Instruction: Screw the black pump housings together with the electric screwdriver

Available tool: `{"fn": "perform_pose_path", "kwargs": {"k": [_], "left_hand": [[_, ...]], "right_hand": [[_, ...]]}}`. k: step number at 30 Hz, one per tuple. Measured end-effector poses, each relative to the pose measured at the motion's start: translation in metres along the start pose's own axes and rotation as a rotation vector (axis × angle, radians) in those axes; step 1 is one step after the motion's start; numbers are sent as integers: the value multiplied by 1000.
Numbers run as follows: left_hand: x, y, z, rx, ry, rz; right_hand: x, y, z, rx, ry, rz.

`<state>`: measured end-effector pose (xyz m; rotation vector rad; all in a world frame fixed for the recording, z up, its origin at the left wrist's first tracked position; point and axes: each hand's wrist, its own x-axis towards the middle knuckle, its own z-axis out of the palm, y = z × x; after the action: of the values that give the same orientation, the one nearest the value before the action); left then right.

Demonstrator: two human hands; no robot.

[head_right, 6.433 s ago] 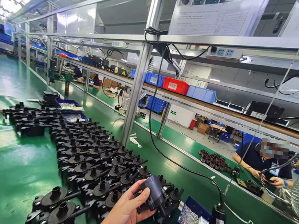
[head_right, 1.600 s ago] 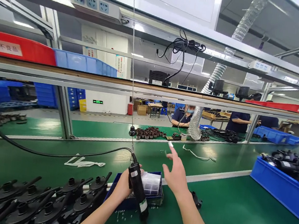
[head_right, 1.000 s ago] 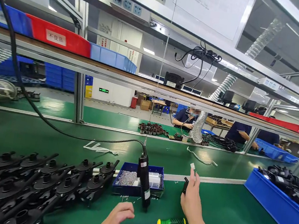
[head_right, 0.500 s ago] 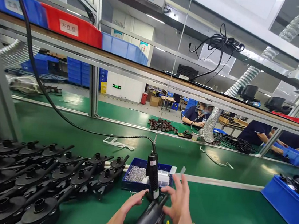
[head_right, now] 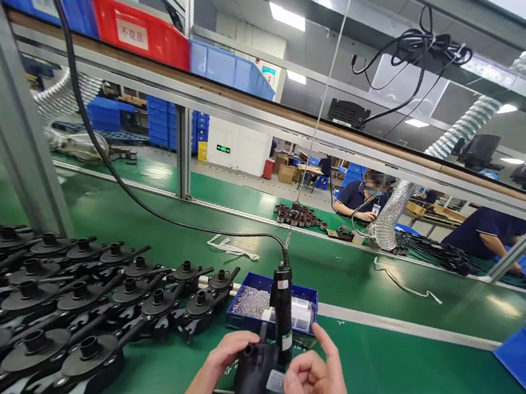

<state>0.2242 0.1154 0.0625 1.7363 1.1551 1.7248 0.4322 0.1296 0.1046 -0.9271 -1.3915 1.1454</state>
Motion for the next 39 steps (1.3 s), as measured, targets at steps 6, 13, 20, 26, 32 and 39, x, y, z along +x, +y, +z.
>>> {"fn": "perform_pose_path", "kwargs": {"k": [6,13,20,26,32,39], "left_hand": [[-3,-8,-4,-14,-82,68],[-6,-11,-4,5,-98,105],[-10,-18,2,13,-29,363],[-8,-15,7,-8,-19,418],[-12,-19,4,1,-61,408],[-16,-23,4,-2,-81,370]], "right_hand": [[-7,14,16,40,-18,57],[-9,23,17,25,-36,85],[-11,16,21,-51,-37,114],[-12,13,20,-114,-65,100],[-13,15,17,-167,-86,100],[-16,28,19,-271,-59,-4]]}}
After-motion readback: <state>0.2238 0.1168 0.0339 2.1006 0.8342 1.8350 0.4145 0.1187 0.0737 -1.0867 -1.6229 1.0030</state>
